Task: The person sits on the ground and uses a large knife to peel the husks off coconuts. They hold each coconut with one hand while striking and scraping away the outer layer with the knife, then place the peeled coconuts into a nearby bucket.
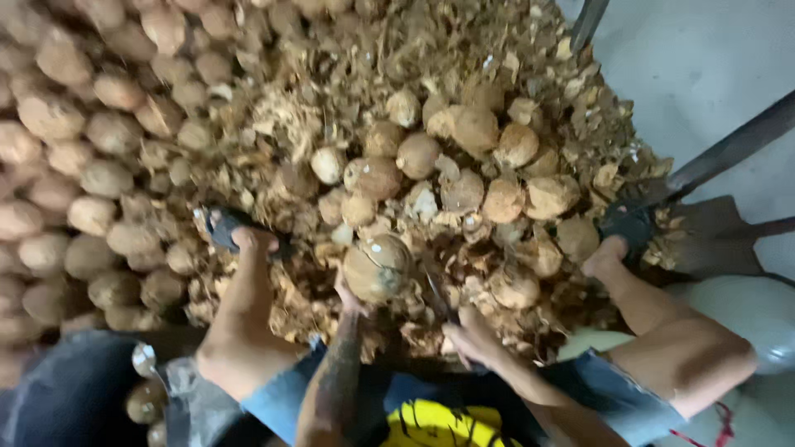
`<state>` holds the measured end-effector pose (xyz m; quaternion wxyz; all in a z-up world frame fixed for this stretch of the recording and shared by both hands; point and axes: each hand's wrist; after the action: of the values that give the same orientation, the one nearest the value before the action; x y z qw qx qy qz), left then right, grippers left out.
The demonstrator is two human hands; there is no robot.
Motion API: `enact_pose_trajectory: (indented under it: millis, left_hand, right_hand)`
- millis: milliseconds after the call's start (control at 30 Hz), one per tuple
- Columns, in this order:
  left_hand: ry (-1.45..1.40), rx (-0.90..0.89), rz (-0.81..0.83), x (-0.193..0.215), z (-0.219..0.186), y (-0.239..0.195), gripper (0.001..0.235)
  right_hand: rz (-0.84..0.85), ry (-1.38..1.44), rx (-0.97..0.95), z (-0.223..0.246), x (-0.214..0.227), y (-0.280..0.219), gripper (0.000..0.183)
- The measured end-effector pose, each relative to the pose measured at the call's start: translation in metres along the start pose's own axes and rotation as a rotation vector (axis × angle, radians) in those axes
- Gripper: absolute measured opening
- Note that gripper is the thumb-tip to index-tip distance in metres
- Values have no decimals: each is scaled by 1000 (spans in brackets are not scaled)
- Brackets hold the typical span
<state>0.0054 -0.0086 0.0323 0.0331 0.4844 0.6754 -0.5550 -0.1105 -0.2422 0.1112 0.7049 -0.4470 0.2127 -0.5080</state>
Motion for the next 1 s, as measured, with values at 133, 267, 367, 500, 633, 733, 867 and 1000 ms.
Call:
enact_pose_trajectory:
  millis: [133, 267, 367, 500, 633, 733, 867, 1000]
  left_hand:
    - [-166, -59, -23, -8, 13, -11, 58]
    - [8, 127, 41, 8, 7, 14, 85]
    - [153, 38, -14, 13, 1, 33, 83]
    - [234, -62, 64, 24, -2, 36, 68]
    - [74, 79, 173, 30, 6, 27, 73]
    - [61, 135, 114, 33, 13, 26, 80]
    - [-63, 173, 3, 33, 21, 32, 80]
    - [90, -332, 321, 23, 13, 33, 67]
  right_hand:
    - [-269, 44, 682, 10, 23, -5, 16]
    - [-449, 230, 1875, 34, 21, -15, 22]
    - [23, -263, 365, -7, 17, 26, 13]
    - [-20, 92, -36, -25, 7, 17, 16]
    - [-32, -112, 500, -15, 24, -10, 21]
    - [-67, 36, 1172, 6, 27, -23, 39]
    - [780, 827, 1382, -24, 15, 7, 51]
    - [43, -69, -87, -21, 9, 9, 54]
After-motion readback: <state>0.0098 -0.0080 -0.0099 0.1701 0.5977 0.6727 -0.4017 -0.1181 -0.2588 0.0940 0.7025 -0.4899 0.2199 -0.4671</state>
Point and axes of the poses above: each hand's wrist, its own y-axis towards the middle knuckle, its own x-axis out of the back of the hand, z = x × y, and after that the axes turned 1 degree about z, right-handed
